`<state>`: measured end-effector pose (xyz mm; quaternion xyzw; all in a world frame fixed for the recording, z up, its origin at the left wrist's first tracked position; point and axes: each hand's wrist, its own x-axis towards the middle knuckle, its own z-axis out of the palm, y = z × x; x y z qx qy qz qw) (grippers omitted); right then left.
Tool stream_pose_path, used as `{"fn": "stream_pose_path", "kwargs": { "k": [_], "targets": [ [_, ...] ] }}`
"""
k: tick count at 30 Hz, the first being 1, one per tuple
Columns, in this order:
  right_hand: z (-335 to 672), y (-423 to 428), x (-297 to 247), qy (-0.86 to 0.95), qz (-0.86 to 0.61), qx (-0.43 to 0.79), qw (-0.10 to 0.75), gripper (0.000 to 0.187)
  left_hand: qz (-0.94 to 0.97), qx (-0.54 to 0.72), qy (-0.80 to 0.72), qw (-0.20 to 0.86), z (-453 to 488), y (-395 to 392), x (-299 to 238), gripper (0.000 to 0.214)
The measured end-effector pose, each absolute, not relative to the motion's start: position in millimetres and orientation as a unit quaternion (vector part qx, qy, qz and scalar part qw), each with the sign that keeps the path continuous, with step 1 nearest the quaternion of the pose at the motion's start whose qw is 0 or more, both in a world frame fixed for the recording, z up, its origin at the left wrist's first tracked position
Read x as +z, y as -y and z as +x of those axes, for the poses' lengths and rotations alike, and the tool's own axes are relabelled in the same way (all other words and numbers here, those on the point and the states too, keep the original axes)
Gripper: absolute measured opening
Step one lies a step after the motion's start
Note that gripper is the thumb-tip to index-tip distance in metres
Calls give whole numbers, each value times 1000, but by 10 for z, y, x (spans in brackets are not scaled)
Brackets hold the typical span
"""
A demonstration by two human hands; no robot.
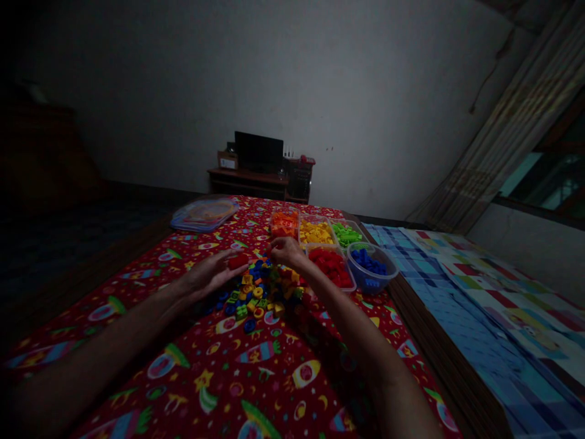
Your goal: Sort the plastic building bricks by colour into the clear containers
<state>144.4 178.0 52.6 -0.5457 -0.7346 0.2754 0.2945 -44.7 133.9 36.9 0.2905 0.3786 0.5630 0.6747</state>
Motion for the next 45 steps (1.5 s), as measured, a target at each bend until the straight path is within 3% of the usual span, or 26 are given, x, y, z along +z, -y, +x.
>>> {"fn": "stream_pose_path", "kwargs": {
  "k": [3,10,13,15,18,23,25,28,34,39,45],
  "targets": [
    [1230,-1547,467,783,-507,210,295,22,255,537,-373,713,-313,-1220,434,18],
    [1154,-1106,526,865,-462,77,182,30,365,452,-318,749,-245,-1044,477,39],
    [1357,-1160,620,855,-473,59,205,30,424,430,-347,718,-269,-1108,386,44],
    [1570,-1251,692,838,-492,34,233,30,484,441,-372,659,-289,-1163,342,43],
    [1949,-1395,790,812,-533,-32,235,30,628,442,-418,485,-314,-1204,336,35],
    [2399,-1471,881,780,-607,-59,140,29,817,371,-366,245,-257,-1088,287,28],
    [2459,-1440,895,757,-634,-61,144,30,873,330,-300,195,-180,-987,218,32],
    [2455,-1374,908,726,-645,-55,233,29,931,273,-207,122,-8,-811,125,33],
    [2346,-1259,975,731,-595,-3,335,30,978,174,-111,24,459,-658,-9,18],
    [2301,-1241,975,744,-575,0,341,29,971,169,-153,-69,584,-906,-115,15],
    [2199,-1317,822,764,-590,2,259,24,956,179,-216,-88,258,-1175,-25,15]
  ]
}}
